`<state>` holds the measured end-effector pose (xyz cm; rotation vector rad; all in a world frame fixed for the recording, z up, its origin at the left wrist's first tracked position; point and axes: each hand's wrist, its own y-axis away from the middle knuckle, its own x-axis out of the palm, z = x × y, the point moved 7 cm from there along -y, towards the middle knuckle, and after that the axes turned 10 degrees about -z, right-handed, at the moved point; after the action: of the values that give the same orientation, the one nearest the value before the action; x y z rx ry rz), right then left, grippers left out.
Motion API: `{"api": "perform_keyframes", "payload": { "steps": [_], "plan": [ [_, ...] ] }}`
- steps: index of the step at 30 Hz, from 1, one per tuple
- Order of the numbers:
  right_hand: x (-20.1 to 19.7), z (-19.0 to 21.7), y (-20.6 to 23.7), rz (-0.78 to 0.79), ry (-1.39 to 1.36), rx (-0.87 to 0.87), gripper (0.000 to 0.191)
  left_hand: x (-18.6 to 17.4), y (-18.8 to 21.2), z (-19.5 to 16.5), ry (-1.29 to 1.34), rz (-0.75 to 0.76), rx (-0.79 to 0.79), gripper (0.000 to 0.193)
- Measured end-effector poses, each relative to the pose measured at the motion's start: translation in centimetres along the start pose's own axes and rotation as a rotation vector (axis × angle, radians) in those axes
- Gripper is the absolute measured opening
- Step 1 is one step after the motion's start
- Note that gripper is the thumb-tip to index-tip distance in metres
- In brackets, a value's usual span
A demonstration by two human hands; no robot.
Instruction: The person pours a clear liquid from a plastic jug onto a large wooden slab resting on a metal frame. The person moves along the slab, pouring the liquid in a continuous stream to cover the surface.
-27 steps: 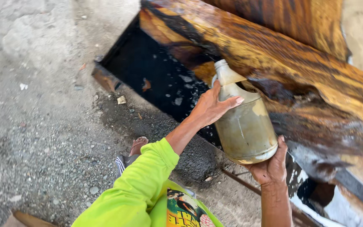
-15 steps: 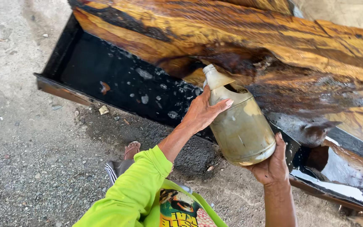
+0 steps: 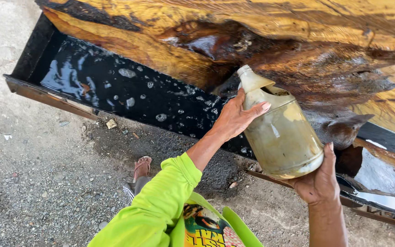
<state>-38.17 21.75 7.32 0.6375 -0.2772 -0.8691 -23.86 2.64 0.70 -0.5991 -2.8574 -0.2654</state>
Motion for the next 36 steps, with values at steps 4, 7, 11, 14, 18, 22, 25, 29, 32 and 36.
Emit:
{"api": "perform_keyframes", "payload": {
  "steps": [4, 7, 11, 14, 18, 22, 25, 29, 32, 36],
  "plan": [
    [-1.8, 1.2, -1.7, 0.019, 0.004, -0.012, 0.081, 3.1, -1.4, 1.0, 0.164, 0.027, -0.025, 0.113],
    [-4.5, 2.8, -1.5, -0.026, 0.013, -0.008, 0.078, 6.3, -1.0, 1.2, 0.201, 0.031, 0.007, 0.109],
    [-4.9, 3.9, -2.0, -0.027, 0.061, -0.027, 0.077, 7.4, -1.9, 2.3, 0.165, 0.006, -0.015, 0.112],
    [-4.2, 4.4, -2.1, -0.041, 0.078, -0.033, 0.075, 7.3, -2.5, 2.3, 0.139, 0.007, -0.033, 0.114],
    [-1.5, 3.1, -1.4, -0.071, 0.092, -0.028, 0.075, 3.9, -2.2, 1.4, 0.124, 0.016, 0.003, 0.11],
    [0.1, 2.6, -1.8, -0.082, 0.092, -0.009, 0.076, 2.0, -2.5, 0.4, 0.119, -0.011, 0.05, 0.105],
    [1.0, 1.9, -2.3, -0.087, 0.049, 0.016, 0.078, 1.2, -3.1, 0.4, 0.121, -0.021, -0.006, 0.102],
    [2.3, 1.8, -3.4, -0.045, 0.026, -0.016, 0.078, 0.2, -4.8, -0.1, -0.02, -0.01, 0.024, 0.106],
    [2.0, 1.4, -4.1, -0.114, 0.021, 0.015, 0.079, 0.2, -5.5, -0.2, -0.119, 0.019, 0.043, 0.109],
    [0.2, 2.0, -4.7, -0.14, 0.016, -0.006, 0.08, 2.9, -6.2, 0.0, -0.097, 0.069, 0.033, 0.107]
  ]
}}
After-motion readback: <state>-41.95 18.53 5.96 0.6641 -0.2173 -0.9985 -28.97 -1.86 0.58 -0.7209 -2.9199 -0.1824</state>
